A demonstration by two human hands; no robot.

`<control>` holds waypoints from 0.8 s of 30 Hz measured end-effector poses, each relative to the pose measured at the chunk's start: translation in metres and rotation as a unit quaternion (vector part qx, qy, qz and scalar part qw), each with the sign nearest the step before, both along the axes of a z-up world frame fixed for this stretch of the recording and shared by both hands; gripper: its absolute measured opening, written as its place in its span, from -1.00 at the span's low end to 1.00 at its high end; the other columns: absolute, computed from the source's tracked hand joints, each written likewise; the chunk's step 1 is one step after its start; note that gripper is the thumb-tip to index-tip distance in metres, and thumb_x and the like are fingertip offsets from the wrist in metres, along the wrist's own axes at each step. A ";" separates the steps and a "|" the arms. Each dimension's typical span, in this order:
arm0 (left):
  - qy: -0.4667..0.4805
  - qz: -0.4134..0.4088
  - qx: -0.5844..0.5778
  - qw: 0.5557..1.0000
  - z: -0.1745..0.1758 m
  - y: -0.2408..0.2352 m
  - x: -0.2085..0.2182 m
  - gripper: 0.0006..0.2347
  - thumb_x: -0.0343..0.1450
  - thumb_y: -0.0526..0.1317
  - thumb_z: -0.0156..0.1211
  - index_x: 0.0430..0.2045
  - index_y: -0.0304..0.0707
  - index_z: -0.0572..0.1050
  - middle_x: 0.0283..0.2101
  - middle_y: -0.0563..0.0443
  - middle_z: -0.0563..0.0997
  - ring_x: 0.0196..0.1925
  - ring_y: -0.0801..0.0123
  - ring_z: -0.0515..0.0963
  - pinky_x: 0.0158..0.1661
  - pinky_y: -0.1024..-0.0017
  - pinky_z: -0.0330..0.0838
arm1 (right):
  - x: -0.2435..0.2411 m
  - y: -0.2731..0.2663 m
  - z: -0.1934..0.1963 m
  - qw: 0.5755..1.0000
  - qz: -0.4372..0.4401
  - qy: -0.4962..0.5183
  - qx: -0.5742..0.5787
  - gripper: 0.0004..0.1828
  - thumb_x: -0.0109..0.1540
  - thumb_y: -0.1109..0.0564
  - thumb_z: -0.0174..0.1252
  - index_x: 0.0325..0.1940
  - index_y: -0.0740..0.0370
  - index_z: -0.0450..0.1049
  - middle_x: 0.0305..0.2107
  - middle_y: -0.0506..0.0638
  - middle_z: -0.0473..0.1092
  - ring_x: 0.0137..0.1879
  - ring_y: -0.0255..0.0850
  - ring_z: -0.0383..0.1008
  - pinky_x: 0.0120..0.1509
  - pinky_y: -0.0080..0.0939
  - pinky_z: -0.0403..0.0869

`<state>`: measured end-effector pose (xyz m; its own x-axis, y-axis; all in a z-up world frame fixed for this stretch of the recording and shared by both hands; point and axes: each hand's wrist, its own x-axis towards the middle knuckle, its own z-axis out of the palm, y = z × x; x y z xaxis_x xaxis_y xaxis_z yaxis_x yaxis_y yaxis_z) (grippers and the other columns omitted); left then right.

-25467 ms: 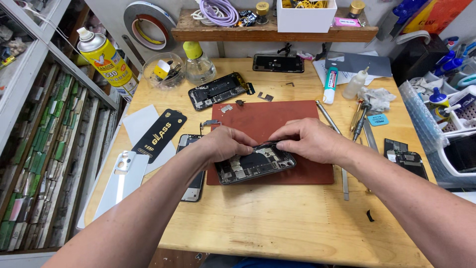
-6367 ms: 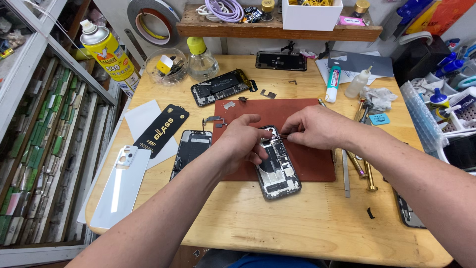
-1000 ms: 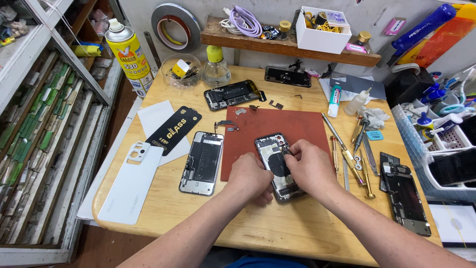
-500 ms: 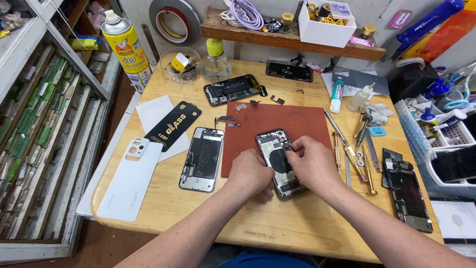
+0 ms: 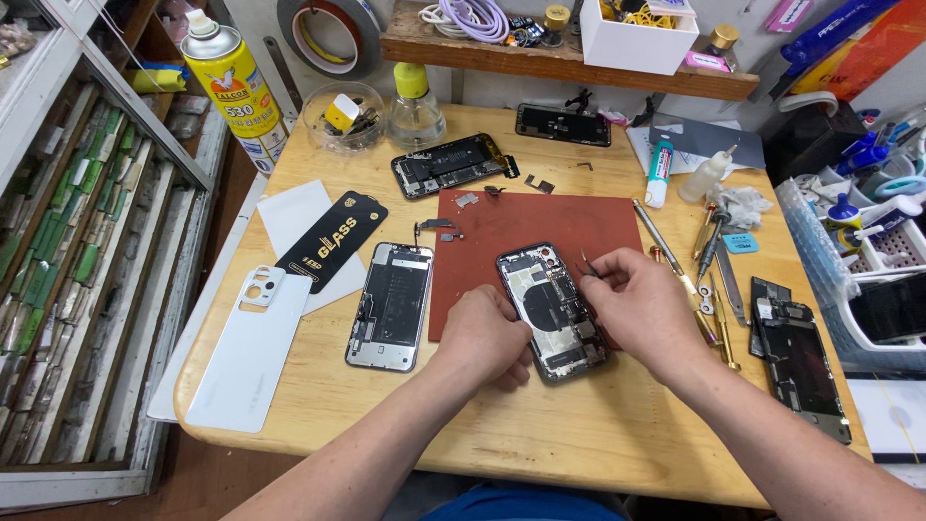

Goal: The person disassembles a smartphone, removes the back cover, and uses tweezers and a metal tool to detach internal components. They apply adhesive to the frame and continue adjusting parts inside the device.

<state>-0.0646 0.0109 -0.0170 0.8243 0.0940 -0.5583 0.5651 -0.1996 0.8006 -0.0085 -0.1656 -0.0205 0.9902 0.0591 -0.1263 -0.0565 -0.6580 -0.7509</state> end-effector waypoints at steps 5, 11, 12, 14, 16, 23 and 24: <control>0.003 0.000 -0.005 1.000 -0.002 0.000 0.001 -0.87 0.38 -0.39 0.18 -0.34 -0.36 0.34 -0.53 -0.20 0.66 -0.61 0.17 0.69 -0.66 0.30 0.56 | 0.008 -0.009 -0.008 0.998 -0.001 0.001 -0.066 -0.73 0.20 0.05 0.29 -0.13 0.30 0.61 -0.42 0.02 0.61 -0.35 -0.27 0.56 -0.20 -0.21 0.49; 0.012 0.007 -0.007 1.000 0.000 -0.001 0.002 -0.87 0.38 -0.39 0.18 -0.33 -0.36 0.34 -0.53 -0.19 0.65 -0.62 0.18 0.68 -0.67 0.31 0.56 | 0.008 -0.011 -0.018 0.997 0.009 0.040 -0.071 -0.73 0.18 0.07 0.30 -0.11 0.24 0.65 -0.42 0.05 0.63 -0.36 -0.21 0.57 -0.22 -0.15 0.51; 0.013 0.008 -0.010 1.000 0.001 -0.001 0.002 -0.88 0.38 -0.40 0.17 -0.33 -0.35 0.34 -0.53 -0.19 0.65 -0.61 0.18 0.68 -0.67 0.31 0.56 | 0.008 -0.011 -0.018 0.995 0.011 0.047 -0.082 -0.73 0.18 0.07 0.30 -0.10 0.22 0.65 -0.42 0.07 0.63 -0.36 -0.19 0.58 -0.21 -0.14 0.52; 0.006 0.009 0.000 1.000 0.003 -0.005 0.001 -0.87 0.37 -0.40 0.18 -0.32 -0.38 0.34 -0.52 -0.21 0.66 -0.61 0.18 0.69 -0.66 0.30 0.56 | 0.009 -0.012 -0.017 0.995 0.029 0.023 -0.097 -0.72 0.15 0.07 0.32 -0.10 0.20 0.65 -0.38 0.05 0.63 -0.32 -0.21 0.62 -0.16 -0.17 0.53; 0.010 0.011 0.007 1.000 0.006 -0.006 -0.001 -0.86 0.38 -0.39 0.18 -0.29 -0.39 0.36 -0.49 -0.22 0.66 -0.60 0.19 0.69 -0.66 0.31 0.57 | 0.010 -0.012 -0.016 0.993 0.043 0.013 -0.107 -0.72 0.13 0.07 0.33 -0.10 0.19 0.65 -0.35 0.04 0.63 -0.29 -0.21 0.65 -0.13 -0.18 0.54; 0.029 0.024 -0.013 0.999 0.010 -0.009 -0.005 -0.81 0.38 -0.36 0.21 -0.20 -0.40 0.37 -0.45 -0.23 0.67 -0.58 0.23 0.68 -0.65 0.31 0.55 | 0.009 -0.010 -0.012 0.991 0.044 0.023 -0.123 -0.75 0.13 0.07 0.35 -0.13 0.16 0.67 -0.34 0.05 0.64 -0.26 -0.18 0.65 -0.08 -0.15 0.54; 0.031 0.027 -0.021 0.999 0.009 -0.009 -0.004 -0.80 0.38 -0.36 0.21 -0.19 -0.40 0.37 -0.45 -0.23 0.67 -0.58 0.23 0.67 -0.65 0.32 0.55 | 0.009 -0.010 -0.012 0.991 0.044 0.020 -0.121 -0.75 0.13 0.07 0.35 -0.14 0.16 0.67 -0.34 0.05 0.64 -0.26 -0.18 0.65 -0.08 -0.14 0.54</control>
